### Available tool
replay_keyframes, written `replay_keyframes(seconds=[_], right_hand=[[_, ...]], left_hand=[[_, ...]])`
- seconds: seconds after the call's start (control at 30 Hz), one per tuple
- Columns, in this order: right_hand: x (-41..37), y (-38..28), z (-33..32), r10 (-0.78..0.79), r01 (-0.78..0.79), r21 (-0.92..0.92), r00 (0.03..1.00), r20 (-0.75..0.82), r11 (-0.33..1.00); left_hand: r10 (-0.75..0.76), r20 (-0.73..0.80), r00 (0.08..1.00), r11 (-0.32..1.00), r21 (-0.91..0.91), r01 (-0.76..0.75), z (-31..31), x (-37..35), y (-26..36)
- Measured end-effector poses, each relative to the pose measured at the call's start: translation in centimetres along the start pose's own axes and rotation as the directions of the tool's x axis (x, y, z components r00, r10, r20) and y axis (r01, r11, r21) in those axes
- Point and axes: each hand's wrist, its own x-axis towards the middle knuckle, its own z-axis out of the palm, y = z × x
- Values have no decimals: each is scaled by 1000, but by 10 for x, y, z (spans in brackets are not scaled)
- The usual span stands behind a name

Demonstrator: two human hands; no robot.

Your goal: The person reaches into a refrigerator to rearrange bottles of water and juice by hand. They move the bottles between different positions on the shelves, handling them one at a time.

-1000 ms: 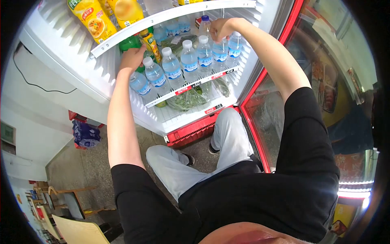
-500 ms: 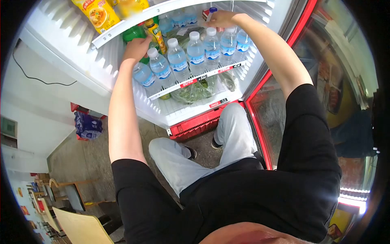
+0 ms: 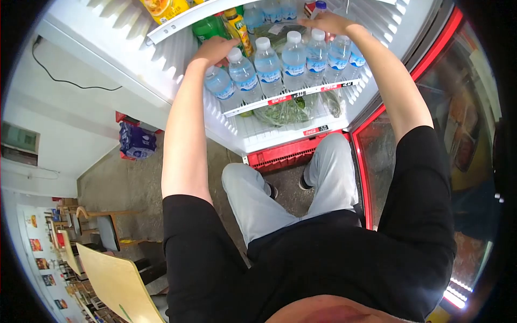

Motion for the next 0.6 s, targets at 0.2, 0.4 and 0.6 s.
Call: replay_keyframes(seconds=[0.2,0.4,0.6], right_hand=[[3,0,4,-11,11,74,1000,4,997],[0,-6,-8,-26,22,50,997,66,999],[-3,1,3,-12,16,90,999,-45,996]], left_hand=[[-4,-18,1000,1000,-4,4,0,-3,-3],[11,-27,1000,1000,8,-11,-1,2,-3],[50,-113,992,999,15,-49,2,5,-10]])
